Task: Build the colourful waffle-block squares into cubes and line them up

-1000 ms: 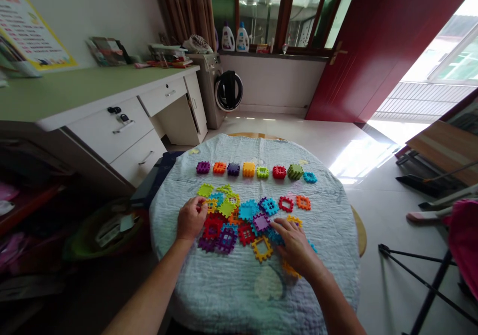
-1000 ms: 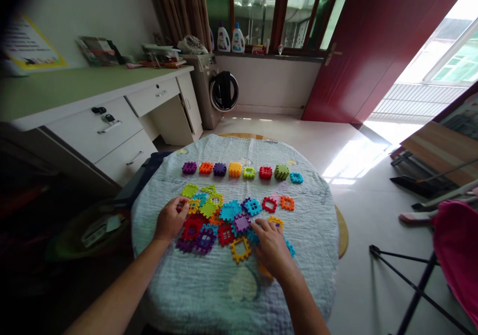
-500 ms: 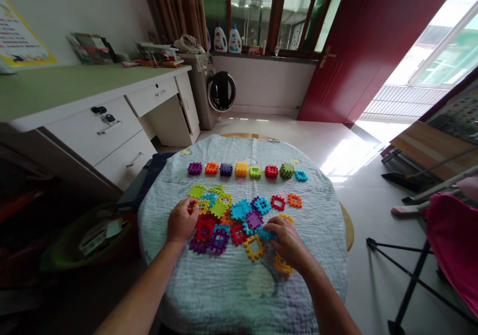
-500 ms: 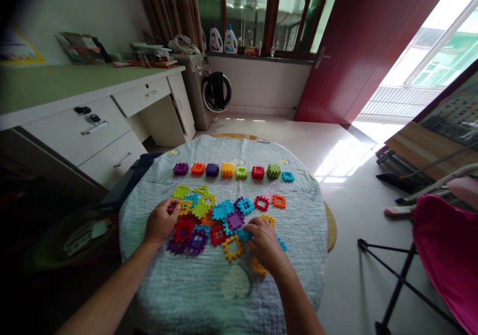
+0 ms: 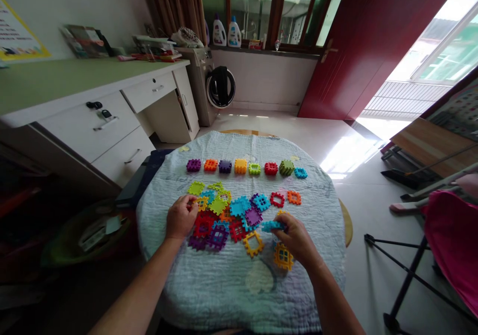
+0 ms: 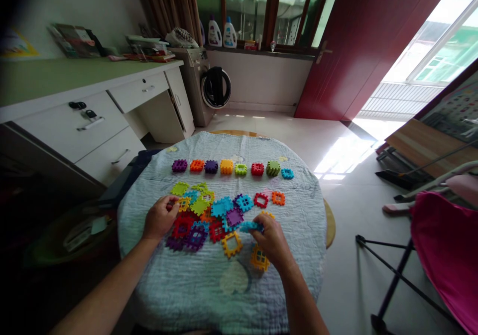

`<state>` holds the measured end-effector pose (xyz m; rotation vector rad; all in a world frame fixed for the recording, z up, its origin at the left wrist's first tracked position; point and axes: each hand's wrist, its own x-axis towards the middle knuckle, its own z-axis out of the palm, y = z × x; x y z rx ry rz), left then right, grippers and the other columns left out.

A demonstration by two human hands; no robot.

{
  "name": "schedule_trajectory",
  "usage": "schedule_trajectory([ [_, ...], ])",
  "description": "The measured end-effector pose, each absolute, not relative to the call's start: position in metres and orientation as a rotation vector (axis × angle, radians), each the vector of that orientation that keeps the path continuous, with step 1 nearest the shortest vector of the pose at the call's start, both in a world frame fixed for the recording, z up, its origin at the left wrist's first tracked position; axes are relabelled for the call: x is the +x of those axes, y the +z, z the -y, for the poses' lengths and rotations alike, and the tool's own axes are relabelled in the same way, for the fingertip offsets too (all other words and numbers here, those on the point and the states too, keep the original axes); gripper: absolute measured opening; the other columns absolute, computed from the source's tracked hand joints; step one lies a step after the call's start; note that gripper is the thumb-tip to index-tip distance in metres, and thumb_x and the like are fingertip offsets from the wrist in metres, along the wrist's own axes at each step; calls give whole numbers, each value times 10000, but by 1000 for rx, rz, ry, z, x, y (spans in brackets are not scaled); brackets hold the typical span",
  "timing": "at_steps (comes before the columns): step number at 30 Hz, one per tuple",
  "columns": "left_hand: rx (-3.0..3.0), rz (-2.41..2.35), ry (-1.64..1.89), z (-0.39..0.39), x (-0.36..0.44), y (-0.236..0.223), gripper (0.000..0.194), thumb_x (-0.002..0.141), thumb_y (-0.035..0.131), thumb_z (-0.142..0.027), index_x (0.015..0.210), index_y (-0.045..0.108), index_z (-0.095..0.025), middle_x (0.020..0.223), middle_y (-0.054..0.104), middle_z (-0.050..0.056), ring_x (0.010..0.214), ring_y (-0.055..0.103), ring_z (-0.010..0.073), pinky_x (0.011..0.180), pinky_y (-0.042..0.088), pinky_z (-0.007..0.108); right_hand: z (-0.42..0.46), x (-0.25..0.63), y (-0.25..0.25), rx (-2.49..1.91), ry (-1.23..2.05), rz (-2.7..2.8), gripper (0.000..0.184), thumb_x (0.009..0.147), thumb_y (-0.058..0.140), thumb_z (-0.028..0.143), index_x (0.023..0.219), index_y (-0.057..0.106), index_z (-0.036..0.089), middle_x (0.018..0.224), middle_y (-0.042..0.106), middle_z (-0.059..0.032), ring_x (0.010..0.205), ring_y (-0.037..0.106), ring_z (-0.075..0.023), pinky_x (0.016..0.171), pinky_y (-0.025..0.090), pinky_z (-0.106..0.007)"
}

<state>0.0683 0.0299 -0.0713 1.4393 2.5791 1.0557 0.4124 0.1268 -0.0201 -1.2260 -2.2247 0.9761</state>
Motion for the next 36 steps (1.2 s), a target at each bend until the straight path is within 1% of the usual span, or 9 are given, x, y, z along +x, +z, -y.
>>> schedule_trajectory([
  [3,1426,-2579,1064,-30,69,-69,198,770,479,-300,881,612,-204,897,666,50,710,616,179,744,490,302,-130,416,-24,-1321,1057,2086,166,803,557,349,793,635,202,662,592,26,628,533,-127,597,403,-228],
  [6,1428,-2576,1074,-30,70,-68,198,771,478,-307,876,611,-205,896,663,51,705,614,179,747,489,305,-136,420,-27,-1373,1059,1965,267,783,544,357,980,635,202,766,655,7,654,573,-143,626,447,-248],
  [8,1436,-2571,1077,-30,69,-68,200,773,475,-308,877,612,-204,900,663,52,714,617,181,744,487,303,-140,421,-27,-1425,968,1929,310,758,543,344,1021,626,202,823,676,-11,679,593,-156,660,471,-272],
  [13,1434,-2574,1072,-30,70,-69,199,774,473,-303,879,612,-206,910,663,52,720,618,180,747,486,303,-146,419,-26,-1405,892,2048,232,758,527,330,906,661,212,815,681,-24,722,616,-176,724,494,-309],
  [18,1438,-2576,1073,-30,70,-68,202,772,473,-301,881,612,-201,905,662,54,714,613,181,747,485,306,-148,418,-24,-1291,779,2179,221,790,512,312,850,700,212,948,666,-66,898,617,-204,862,474,-354],
  [25,1440,-2572,1077,-30,69,-69,211,768,474,-308,877,618,-199,905,664,54,706,611,179,747,487,307,-147,441,-20,-1378,813,2126,192,798,544,349,862,652,205,872,629,-31,693,588,-151,694,498,-308],
  [29,1438,-2590,1070,-31,68,-70,205,769,479,-315,867,619,-203,892,663,49,712,615,182,756,489,308,-132,435,-25,-1257,782,2310,385,739,631,283,1121,613,244,1045,589,-37,894,598,-175,831,495,-321],
  [34,1449,-2586,1077,-31,68,-71,195,762,483,-300,867,616,-203,897,659,45,703,614,178,751,488,306,-122,418,-39,-1308,654,2388,381,720,624,194,1097,600,240,1032,545,-47,984,557,-203,897,470,-335],
  [36,1451,-2583,1077,-31,68,-71,196,763,482,-298,872,615,-203,902,658,46,702,610,177,747,486,305,-121,416,-41,-1308,628,2388,445,719,626,199,1158,564,230,1077,538,-58,1042,539,-219,938,454,-353],
])
